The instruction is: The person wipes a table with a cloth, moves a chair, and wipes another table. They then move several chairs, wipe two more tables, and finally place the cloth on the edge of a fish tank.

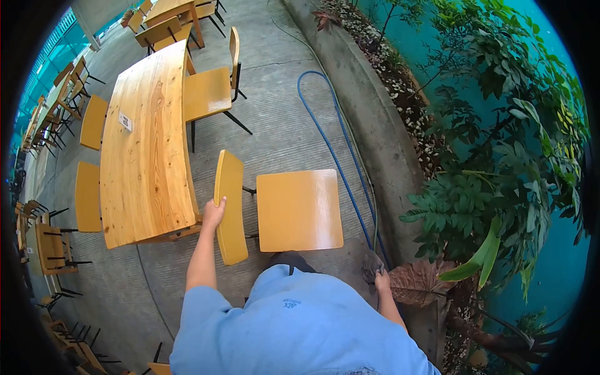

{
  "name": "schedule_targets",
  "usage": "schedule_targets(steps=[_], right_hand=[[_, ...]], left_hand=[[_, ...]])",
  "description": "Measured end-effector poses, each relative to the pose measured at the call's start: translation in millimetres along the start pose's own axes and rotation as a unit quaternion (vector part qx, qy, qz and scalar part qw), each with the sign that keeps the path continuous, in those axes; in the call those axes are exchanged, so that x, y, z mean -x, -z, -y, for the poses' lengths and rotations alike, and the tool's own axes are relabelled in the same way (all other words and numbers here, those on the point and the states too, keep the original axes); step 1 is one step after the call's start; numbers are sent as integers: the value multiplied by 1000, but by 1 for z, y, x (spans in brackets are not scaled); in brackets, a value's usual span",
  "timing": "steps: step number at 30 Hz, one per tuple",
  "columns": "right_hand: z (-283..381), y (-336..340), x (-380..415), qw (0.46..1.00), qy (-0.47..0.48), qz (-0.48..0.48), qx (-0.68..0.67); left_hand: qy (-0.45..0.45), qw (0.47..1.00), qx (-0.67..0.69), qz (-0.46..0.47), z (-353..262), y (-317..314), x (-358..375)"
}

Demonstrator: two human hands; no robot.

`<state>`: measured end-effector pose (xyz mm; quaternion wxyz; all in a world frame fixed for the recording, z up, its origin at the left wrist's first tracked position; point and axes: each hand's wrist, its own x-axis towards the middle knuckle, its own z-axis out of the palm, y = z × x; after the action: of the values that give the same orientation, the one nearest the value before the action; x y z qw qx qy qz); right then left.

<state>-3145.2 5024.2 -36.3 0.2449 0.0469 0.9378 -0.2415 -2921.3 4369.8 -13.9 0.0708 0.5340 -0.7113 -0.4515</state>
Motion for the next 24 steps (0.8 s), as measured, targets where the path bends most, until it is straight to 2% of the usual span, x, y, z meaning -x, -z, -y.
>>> schedule_targets(steps=[3, 5, 6, 9, 12, 14, 15, 17, 19, 22, 24], right_hand=[[56, 3, -43, 999, 33, 26, 14], [91, 4, -59, 994, 83, 42, 61], [109, 6, -64, 992, 91, 47, 70], [153, 8, -69, 980, 97, 112, 131], [146, -5, -111, 972, 137, 137, 133], [188, 2, -107, 971, 131, 152, 129], [204, 3, -110, 969, 162, 149, 110], [231, 2, -115, 966, 189, 149, 93], [273, -4, -126, 942, 287, 172, 41], [329, -30, -147, 927, 317, 169, 104], [370, -39, -154, 916, 335, 192, 106]], left_hand=[[28, 998, 27, -43, 34, 5, -8], [23, 992, 48, -118, 47, -1, -10], [34, 990, 54, -124, 48, -4, -8], [86, 977, 11, -196, 50, -6, -5], [96, 965, 60, -238, 60, -8, -7], [69, 959, 132, -239, 55, -10, -5], [106, 961, 121, -226, 53, -9, -5], [94, 958, 135, -235, 51, -9, -6], [76, 954, 154, -244, 33, -12, -8], [95, 954, 149, -241, -15, -10, -12], [99, 963, 152, -201, -32, -16, -26]])
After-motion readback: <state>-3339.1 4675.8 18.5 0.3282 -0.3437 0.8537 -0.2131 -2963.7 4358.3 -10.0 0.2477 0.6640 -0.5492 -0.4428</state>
